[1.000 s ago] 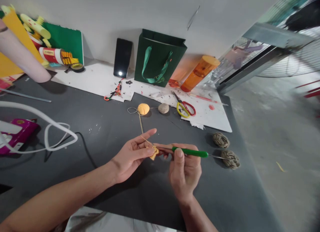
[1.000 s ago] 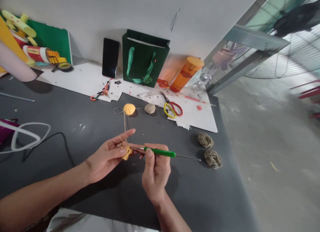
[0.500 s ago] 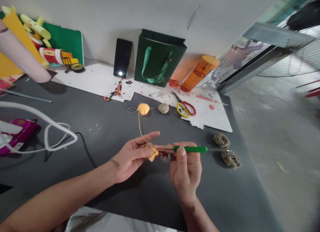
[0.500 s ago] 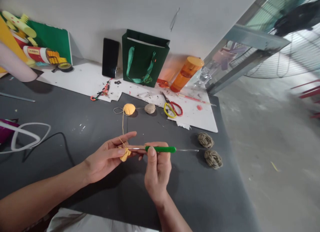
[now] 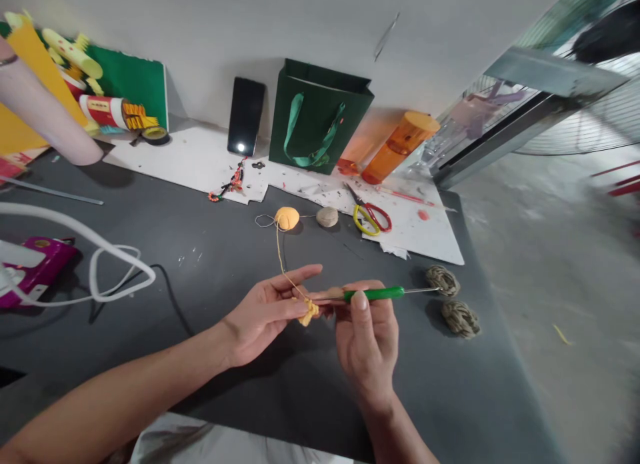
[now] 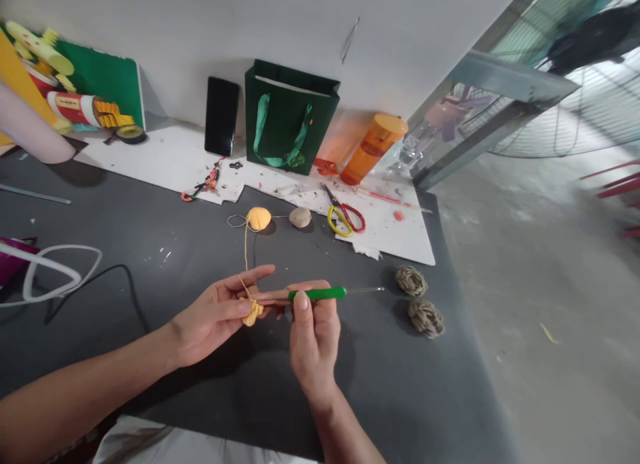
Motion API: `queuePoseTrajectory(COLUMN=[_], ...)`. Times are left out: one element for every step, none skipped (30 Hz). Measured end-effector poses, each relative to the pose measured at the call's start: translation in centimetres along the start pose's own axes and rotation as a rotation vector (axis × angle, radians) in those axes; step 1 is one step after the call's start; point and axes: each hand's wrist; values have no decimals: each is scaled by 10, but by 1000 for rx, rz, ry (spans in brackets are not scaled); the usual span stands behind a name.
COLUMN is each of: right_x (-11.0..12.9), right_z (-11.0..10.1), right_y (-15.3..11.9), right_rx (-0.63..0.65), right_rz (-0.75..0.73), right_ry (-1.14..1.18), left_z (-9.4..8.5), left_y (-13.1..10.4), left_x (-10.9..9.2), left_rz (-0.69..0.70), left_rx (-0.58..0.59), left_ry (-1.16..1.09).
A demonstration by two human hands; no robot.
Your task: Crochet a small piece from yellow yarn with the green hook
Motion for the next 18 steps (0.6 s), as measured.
queuePoseTrajectory(right_x=[0,0,0,-1,-3,-5,-6,-8,-9,-9,-9,-8,-6,-5,-3,-2,-1,-1], right_z=[0,1,0,-1,-2,-3,-5,-6,-7,-7,-6,-5,-4,-3,-2,-2,-2,-3], right_y=[0,1,1,1,1,0,-1,-2,-3,-4,-4,-5,-4,-4,-3,-3,-2,-1], right_rx=[13,26,39,50,63,75,89,113,126,138,146,149,151,155,163,177,201,227], right_rz=[13,25,32,30,18,-8,-51,-93,-155,-214,-259,-287,-298,-298,-303,-327,-378,-450], right_ry=[29,55,73,77,68,41,2,-38,-70,-102,-126,-142,-155,-170,-193,-228,-274,-327], left_z=[0,1,1,2,2,3,3,3,3,3,3,3,3,2,2,2,2,2], left_y=[0,0,0,-1,-1,-2,-2,-3,-3,-4,-4,-4,-4,-4,-4,-4,-3,-3], left_x=[0,0,0,0,0,0,0,0,0,0,1,1,2,2,3,3,4,4], left_rz=[0,1,4,8,10,11,9,6,5,8,20,38,59,81,100,116,124,128], left_rx=[3,5,4,0,-6,-11,-14,-17,-20,-23,-29,-38,-48,-60,-74,-92,-112,-133], left_ry=[1,3,7,14,24,35,47,59,69,79,86,88,88,84,79,71,62,52])
Point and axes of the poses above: each hand's wrist, its own y-axis towards the middle knuckle, its own z-axis out of the palm, x = y × z, and after that the axes turned 6 degrees about -x, right-handed
